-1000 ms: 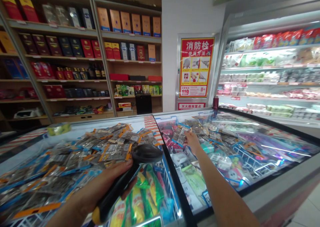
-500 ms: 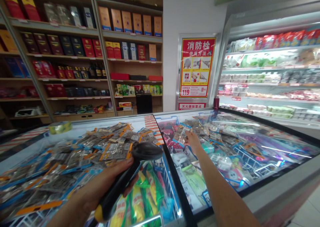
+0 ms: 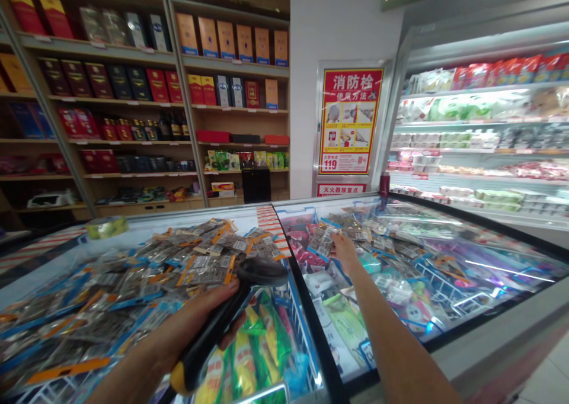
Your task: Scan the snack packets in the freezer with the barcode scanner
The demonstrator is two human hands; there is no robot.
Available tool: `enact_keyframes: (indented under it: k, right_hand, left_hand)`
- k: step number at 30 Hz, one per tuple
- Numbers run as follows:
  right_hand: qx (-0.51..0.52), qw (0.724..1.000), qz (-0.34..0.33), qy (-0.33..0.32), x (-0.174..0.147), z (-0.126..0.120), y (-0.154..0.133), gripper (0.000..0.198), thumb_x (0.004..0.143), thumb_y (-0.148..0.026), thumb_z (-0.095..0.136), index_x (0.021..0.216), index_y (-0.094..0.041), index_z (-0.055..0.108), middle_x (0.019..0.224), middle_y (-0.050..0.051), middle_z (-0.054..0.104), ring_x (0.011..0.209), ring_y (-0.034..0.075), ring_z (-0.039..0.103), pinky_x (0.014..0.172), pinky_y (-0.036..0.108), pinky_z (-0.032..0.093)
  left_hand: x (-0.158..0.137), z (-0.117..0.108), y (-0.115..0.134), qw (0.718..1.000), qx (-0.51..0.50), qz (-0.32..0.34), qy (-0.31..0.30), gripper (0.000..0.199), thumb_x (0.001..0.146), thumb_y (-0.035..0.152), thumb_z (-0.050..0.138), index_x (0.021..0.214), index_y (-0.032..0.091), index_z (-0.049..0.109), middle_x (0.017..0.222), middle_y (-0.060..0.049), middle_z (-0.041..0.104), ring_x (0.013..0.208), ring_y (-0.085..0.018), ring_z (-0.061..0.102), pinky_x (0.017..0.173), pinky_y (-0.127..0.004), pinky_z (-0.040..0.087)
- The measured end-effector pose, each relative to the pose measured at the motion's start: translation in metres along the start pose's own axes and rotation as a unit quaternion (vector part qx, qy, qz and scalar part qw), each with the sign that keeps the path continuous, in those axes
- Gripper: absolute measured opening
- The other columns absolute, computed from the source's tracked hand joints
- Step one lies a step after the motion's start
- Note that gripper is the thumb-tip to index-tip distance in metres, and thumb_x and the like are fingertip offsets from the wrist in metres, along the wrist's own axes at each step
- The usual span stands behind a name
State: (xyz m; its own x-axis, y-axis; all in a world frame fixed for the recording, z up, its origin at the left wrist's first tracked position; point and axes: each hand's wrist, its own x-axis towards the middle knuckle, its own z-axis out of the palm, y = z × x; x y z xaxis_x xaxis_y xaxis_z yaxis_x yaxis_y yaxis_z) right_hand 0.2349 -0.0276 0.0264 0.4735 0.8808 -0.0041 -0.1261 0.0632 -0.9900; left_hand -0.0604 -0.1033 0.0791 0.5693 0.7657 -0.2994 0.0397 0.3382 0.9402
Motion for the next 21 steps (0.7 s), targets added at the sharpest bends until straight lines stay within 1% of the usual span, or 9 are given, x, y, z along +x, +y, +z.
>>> enact_keyframes:
  k: [3,9,17,21]
  right_hand:
    - [-0.001,1.000,-0.002,-0.001,0.0004,-0.0001,0.0005,0.010,0.076,-0.022,0.044,0.069,-0.018,0.051,0.046,-0.002,0.059,0.042,0.013,0.056,0.042,0.023,0.044]
    - [0.000,1.000,-0.006,-0.006,0.0024,-0.0016,0.0021,0.009,0.076,-0.023,0.044,0.071,-0.018,0.051,0.051,-0.001,0.061,0.046,0.014,0.058,0.045,0.024,0.046]
    - [-0.010,1.000,-0.006,-0.010,0.0027,-0.0022,0.0032,0.009,0.075,-0.024,0.045,0.069,-0.018,0.050,0.048,-0.002,0.059,0.044,0.013,0.056,0.042,0.022,0.045]
    - [-0.010,1.000,-0.008,-0.010,0.0021,-0.0020,0.0025,0.010,0.074,-0.024,0.045,0.068,-0.018,0.049,0.049,-0.001,0.059,0.043,0.013,0.056,0.041,0.022,0.044]
  left_hand:
    - [0.0001,0.0004,0.0008,1.000,0.000,-0.001,0.005,0.039,0.068,0.054,0.047,0.067,0.015,0.048,0.050,-0.001,0.056,0.038,-0.008,0.047,0.039,-0.019,0.032]
    - [-0.0009,-0.0004,0.0028,1.000,0.001,0.015,-0.011,0.039,0.068,0.053,0.047,0.064,0.014,0.048,0.049,-0.001,0.054,0.037,-0.008,0.045,0.039,-0.019,0.030]
    - [-0.0031,-0.0013,0.0026,0.999,0.006,0.029,-0.023,0.037,0.067,0.051,0.049,0.061,0.014,0.048,0.049,-0.001,0.053,0.038,-0.008,0.044,0.039,-0.020,0.030]
    - [-0.0035,-0.0001,0.0043,1.000,0.001,0.021,-0.013,0.038,0.065,0.052,0.051,0.059,0.015,0.049,0.048,-0.001,0.052,0.038,-0.008,0.044,0.039,-0.021,0.029]
